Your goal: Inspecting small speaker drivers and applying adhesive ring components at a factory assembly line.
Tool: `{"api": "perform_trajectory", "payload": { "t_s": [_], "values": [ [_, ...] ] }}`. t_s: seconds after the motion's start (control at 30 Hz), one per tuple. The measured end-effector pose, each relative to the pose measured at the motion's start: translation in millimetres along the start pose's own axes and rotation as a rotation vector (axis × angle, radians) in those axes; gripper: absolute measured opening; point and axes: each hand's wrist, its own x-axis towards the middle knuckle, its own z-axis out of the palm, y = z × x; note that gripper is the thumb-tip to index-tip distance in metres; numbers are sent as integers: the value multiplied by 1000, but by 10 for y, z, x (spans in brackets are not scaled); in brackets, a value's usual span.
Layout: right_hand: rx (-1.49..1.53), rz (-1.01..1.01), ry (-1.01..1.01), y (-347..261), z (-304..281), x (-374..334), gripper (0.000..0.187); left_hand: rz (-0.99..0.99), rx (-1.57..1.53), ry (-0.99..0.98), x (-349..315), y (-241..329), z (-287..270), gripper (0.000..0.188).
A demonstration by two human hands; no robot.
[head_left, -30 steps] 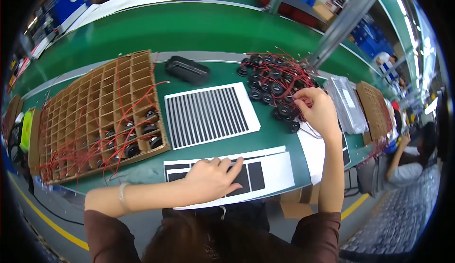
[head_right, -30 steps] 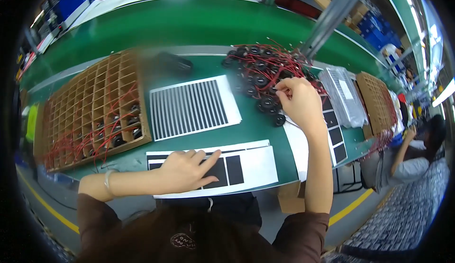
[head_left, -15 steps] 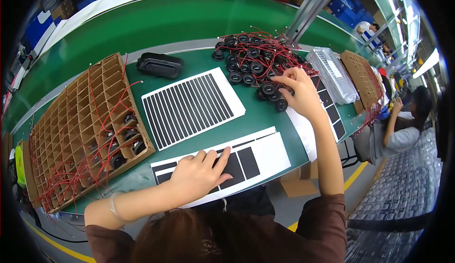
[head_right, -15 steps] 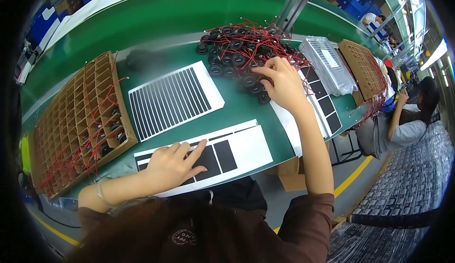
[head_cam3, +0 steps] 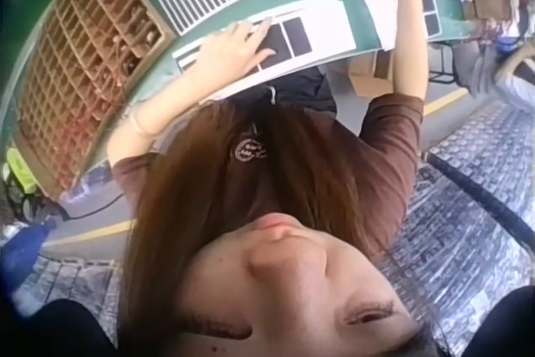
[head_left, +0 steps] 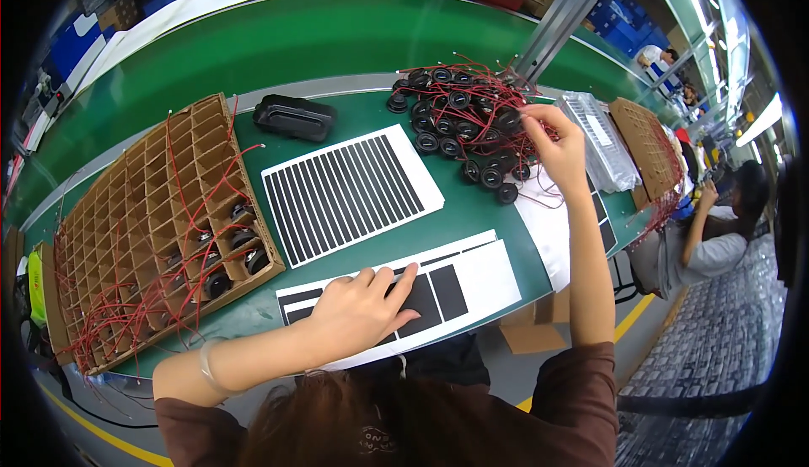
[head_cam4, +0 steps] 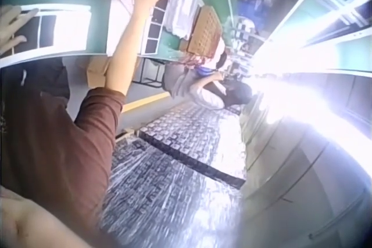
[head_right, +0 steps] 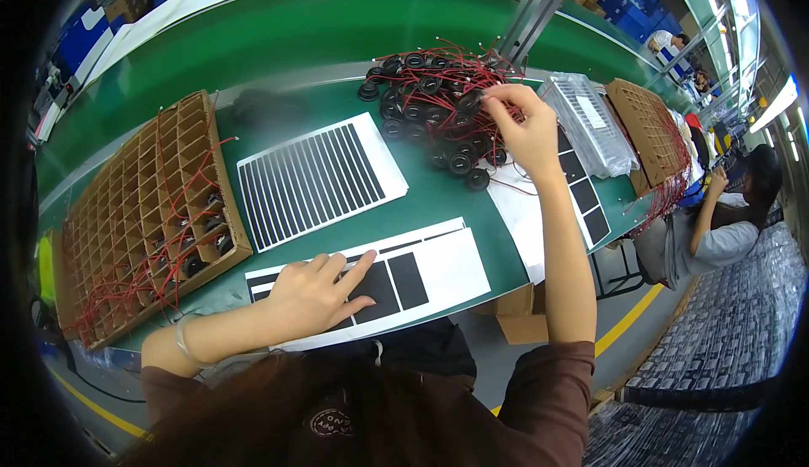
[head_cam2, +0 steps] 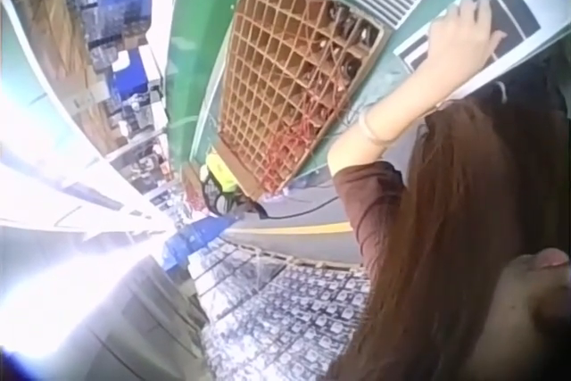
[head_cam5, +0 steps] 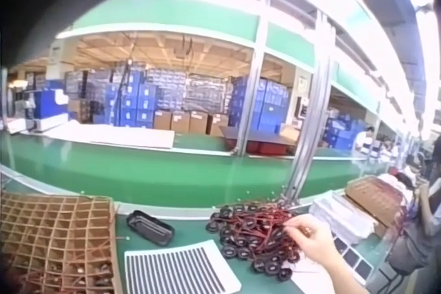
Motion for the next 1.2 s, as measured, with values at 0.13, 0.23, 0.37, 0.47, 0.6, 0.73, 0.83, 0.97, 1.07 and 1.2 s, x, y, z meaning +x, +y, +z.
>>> {"api": "perform_trajectory", "payload": {
  "t_s": [0.13,0.23,0.37,0.47,0.6,0.73,0.83,0.97,1.07,1.2],
  "values": [
    [368,181,-20,-235,-174,124,12,-5,-1,-11,-3,-5,-8,48],
    [623,257,-147,-478,-328,163,14,-14,-7,-7,-3,-6,-2,48],
    [435,303,-332,-1036,-264,9,16,-51,-138,2,7,-43,-41,49],
    [288,193,-535,-1355,-127,-169,14,-162,-621,66,52,-84,-56,54],
    [262,211,-708,-1509,108,-470,9,-413,-1462,-104,63,-104,-168,59],
    [281,307,-745,-1503,227,-696,9,-433,-1853,109,69,-122,-133,41],
    [262,395,-771,-1482,226,-811,10,-506,-1857,167,56,-126,-134,38],
    [200,410,-855,-1474,223,-908,10,-514,-1883,157,38,-143,-113,34],
    [135,254,-860,-1519,216,-986,8,-477,-1836,74,57,-111,-147,35],
    [31,84,-890,-1460,215,-852,10,-529,-1501,-10,12,-139,-145,33]
  ]
}}
